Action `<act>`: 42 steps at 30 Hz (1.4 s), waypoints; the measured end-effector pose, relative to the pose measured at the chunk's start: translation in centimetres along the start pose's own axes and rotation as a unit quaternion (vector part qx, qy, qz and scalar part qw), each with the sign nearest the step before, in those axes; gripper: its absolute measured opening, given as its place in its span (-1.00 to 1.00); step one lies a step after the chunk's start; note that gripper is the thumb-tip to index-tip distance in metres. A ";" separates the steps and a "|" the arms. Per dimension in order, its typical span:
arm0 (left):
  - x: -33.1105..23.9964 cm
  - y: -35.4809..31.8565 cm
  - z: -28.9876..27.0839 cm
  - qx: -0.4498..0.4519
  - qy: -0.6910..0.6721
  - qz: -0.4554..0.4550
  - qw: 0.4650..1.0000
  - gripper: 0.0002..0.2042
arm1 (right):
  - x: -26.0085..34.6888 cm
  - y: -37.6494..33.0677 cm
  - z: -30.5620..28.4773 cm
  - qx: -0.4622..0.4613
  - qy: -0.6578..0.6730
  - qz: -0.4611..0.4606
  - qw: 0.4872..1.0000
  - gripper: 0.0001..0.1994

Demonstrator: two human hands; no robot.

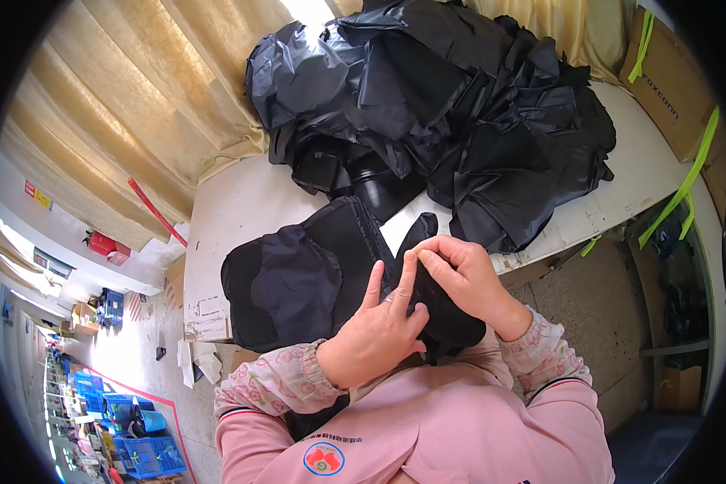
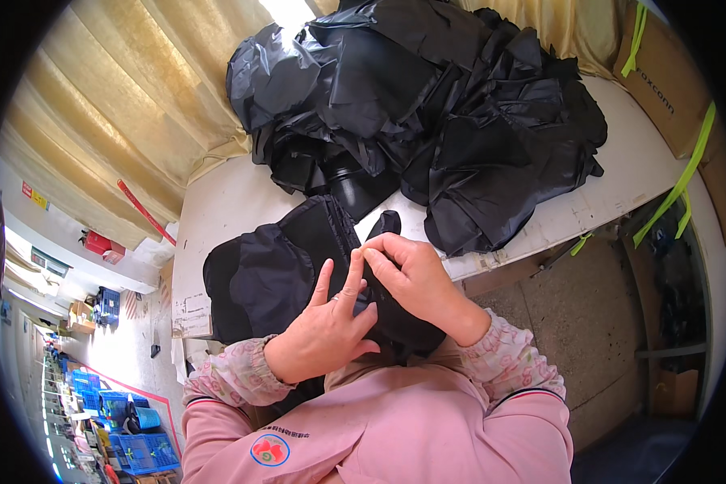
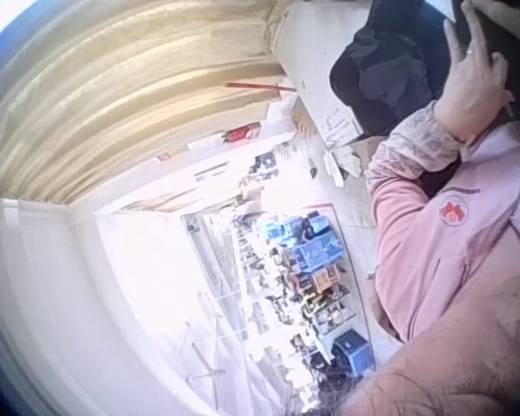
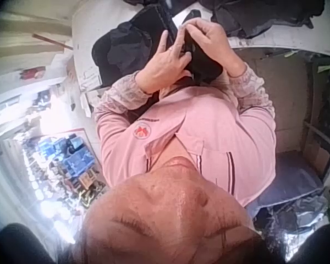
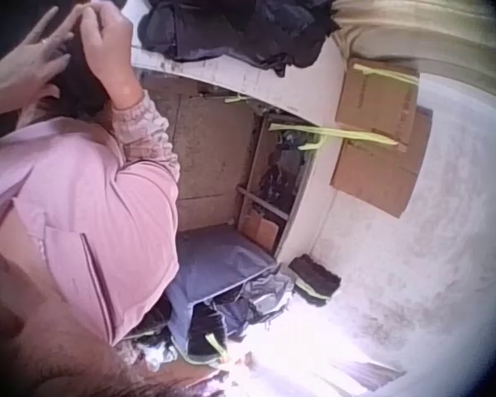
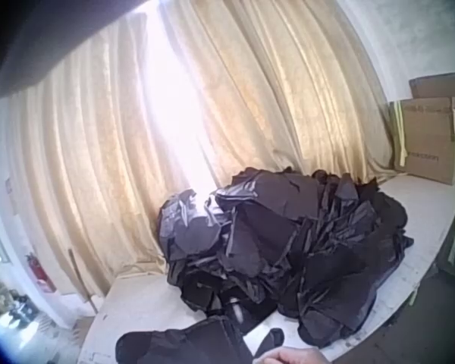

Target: Inspecting and sorting black fabric components on a manufacturing workbench.

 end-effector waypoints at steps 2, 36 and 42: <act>0.0 0.0 0.1 -0.001 -0.004 0.001 1.000 -0.58 | -0.1 0.0 0.1 0.005 -0.024 0.004 1.000 -0.88; 2.7 -0.5 0.4 -0.040 -0.168 -0.017 0.985 -0.65 | 2.1 -0.6 0.3 0.003 -0.251 -0.100 0.963 -0.95; 2.8 -0.5 0.2 -0.068 -0.185 -0.013 0.980 -0.65 | 1.6 -0.8 0.7 -0.021 -0.280 -0.124 0.952 -0.95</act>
Point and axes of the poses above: each hand's wrist, its own y-axis towards the middle knuckle, its own z-axis out of the palm, x = y × z, the point moved 9 cm from there along y, towards the middle knuckle, and after that the axes turned 11 degrees about y, right-handed, at the moved point
